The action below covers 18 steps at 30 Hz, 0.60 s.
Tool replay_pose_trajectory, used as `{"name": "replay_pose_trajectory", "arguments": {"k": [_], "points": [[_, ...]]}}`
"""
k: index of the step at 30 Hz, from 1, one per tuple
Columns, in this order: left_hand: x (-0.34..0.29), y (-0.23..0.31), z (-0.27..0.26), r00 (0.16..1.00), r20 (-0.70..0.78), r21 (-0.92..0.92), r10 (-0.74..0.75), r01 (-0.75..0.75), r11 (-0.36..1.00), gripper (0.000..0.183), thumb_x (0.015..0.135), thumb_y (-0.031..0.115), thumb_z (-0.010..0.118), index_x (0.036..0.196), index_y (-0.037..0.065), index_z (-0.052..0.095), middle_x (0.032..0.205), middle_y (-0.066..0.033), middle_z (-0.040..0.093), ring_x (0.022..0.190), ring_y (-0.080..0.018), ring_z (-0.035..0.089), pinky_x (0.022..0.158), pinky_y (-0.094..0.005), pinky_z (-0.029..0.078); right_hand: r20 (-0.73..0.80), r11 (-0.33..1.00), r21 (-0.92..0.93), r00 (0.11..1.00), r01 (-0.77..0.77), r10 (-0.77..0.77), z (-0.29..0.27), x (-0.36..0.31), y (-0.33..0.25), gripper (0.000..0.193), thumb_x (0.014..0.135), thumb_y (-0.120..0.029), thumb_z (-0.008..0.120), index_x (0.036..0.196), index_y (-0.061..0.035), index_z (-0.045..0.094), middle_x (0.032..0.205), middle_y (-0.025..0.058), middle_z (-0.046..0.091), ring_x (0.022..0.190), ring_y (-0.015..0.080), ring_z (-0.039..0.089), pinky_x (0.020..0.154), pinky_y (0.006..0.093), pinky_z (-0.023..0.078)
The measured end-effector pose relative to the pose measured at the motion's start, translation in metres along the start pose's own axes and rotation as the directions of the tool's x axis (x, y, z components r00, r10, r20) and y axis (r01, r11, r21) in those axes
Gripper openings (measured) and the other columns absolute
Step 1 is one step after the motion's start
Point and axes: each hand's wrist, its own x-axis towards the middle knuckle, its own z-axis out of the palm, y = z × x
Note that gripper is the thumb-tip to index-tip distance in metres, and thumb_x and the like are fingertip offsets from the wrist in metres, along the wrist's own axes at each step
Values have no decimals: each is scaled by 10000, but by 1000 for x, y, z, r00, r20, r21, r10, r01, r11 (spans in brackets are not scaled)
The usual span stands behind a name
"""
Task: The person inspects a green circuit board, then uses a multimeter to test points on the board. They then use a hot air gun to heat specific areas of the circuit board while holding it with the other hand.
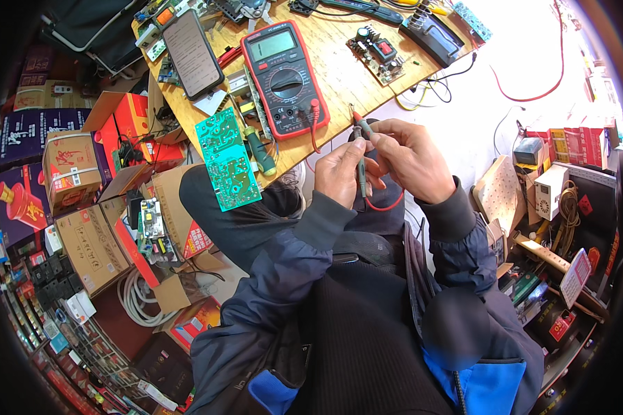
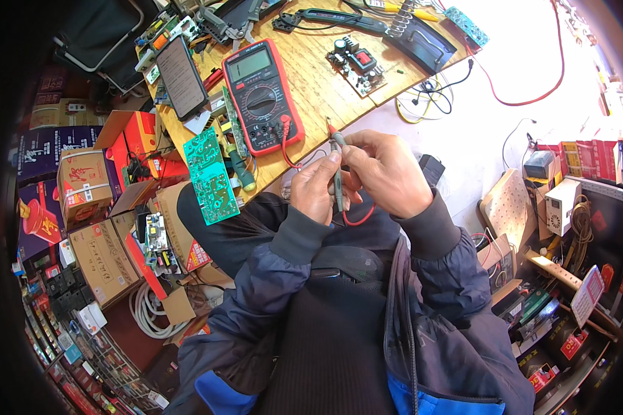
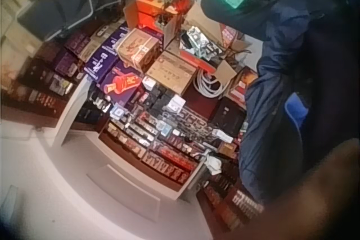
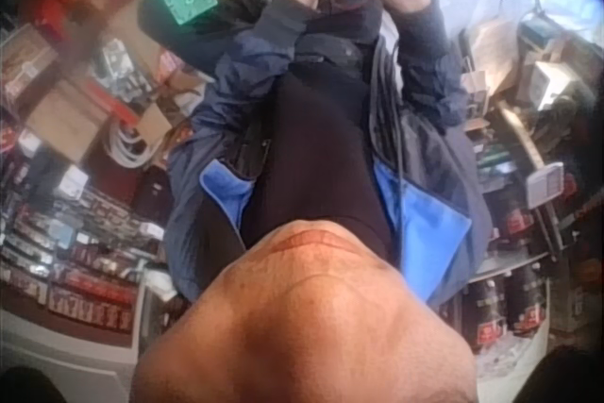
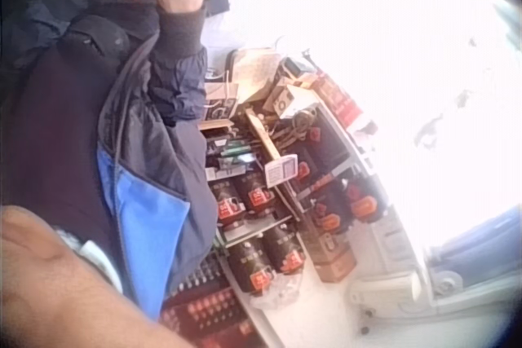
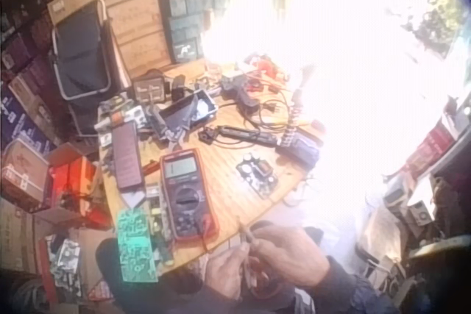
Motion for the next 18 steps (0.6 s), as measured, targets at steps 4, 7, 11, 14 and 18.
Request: {"name": "replay_pose_trajectory", "arguments": {"k": [4,7,11,14,18], "points": [[2,-3,-1,1000,-6,-27,3,-3,1000,408,1090,325,545,1142,-62,664,781,-150,711,568,-215,690,467,-267,488,21,1000,25,1000,-17,16,0,0,-3,282,1027,-109,585,1116,149,655,729,73,655,602,95,601,553,274,494],[2,-3,-1,1000,-4,-34,-1,1,999,406,1090,323,544,1143,-63,659,784,-152,711,569,-216,690,468,-267,488,26,999,32,999,-19,18,1,0,-5,281,1027,-107,583,1113,150,655,728,75,650,593,97,597,545,277,491],[0,-1,0,1000,-5,-4,-1,1,1000,400,1093,332,530,1051,-42,667,789,-136,702,587,-197,683,487,-263,489,25,1000,22,1000,-13,13,1,0,-6,283,1027,-105,580,1113,155,651,728,76,645,591,98,594,538,278,486],[-1,1,2,1000,-5,2,-1,1,1000,406,1093,335,524,1003,-32,673,789,-127,697,594,-187,678,497,-261,488,23,1000,22,1000,-14,13,1,0,-6,284,1024,-102,580,1117,158,648,727,76,643,591,99,592,536,279,484],[-1,0,1,1000,-3,-8,4,-5,1000,404,1093,331,525,1003,-35,672,786,-128,696,592,-190,678,497,-262,490,18,999,31,1000,-16,15,1,0,-4,288,1022,-103,577,1122,158,645,721,75,640,586,99,590,534,278,482]]}}
